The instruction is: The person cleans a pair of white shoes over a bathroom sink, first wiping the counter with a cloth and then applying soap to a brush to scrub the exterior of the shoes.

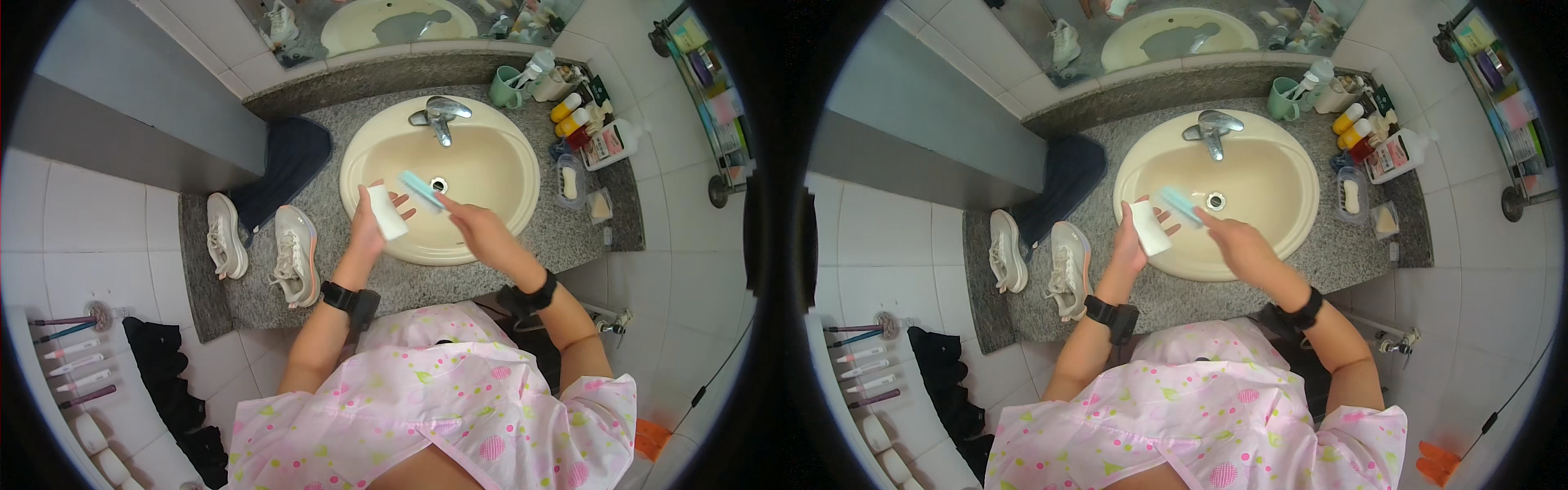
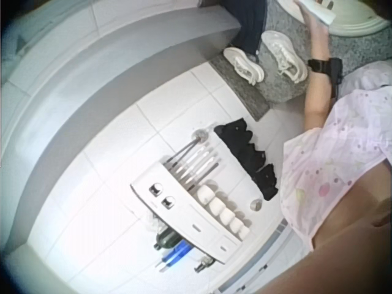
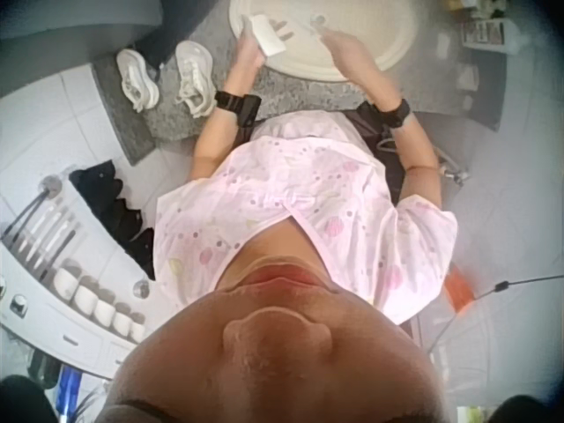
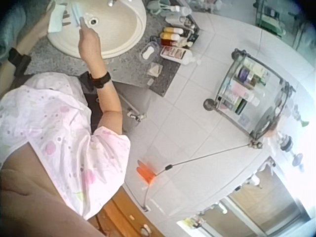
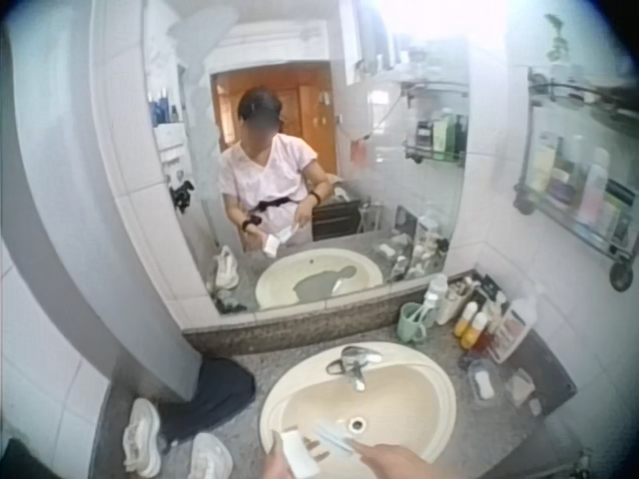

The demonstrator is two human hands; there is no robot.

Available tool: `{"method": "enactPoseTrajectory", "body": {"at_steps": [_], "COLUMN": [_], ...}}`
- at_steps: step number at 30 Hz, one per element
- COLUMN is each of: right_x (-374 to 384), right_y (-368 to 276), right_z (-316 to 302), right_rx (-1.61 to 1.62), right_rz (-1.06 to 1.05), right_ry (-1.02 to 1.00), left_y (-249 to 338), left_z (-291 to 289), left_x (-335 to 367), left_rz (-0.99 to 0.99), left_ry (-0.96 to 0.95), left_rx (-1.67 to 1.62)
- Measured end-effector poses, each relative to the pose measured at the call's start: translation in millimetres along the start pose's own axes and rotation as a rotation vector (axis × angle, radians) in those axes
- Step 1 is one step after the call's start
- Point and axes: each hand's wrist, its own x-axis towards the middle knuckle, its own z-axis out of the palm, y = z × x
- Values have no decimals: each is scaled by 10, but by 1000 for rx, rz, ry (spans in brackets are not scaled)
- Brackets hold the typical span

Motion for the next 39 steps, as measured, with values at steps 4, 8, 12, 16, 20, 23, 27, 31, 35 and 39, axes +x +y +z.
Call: {"method": "enactPoseTrajectory", "body": {"at_steps": [4,8,12,16,20,23,27,31,35,39], "right_x": [194,199,164,47,-83,-134,12,179,162,68], "right_y": [-103,-161,-250,-258,-206,-70,-314,-215,-299,-414], "right_z": [327,398,261,164,69,-105,-210,195,340,192], "right_rx": [-121,-106,-96,-52,-17,-10,32,-118,-150,-138], "right_rz": [-24,-39,-24,3,-42,-189,64,-50,2,5], "right_ry": [-33,-59,-183,-284,-305,-348,-110,-62,-112,-194], "left_y": [-50,9,-36,-84,-92,-8,87,-4,31,47], "left_z": [70,132,-21,-232,-305,-274,-103,-95,-26,-140], "left_x": [25,-45,24,105,116,102,14,61,-2,7], "left_rz": [128,133,135,150,146,160,111,89,124,99], "left_ry": [-64,-23,187,171,128,114,40,-56,-51,40], "left_rx": [67,40,-70,-111,-75,-6,57,74,23,-103]}}
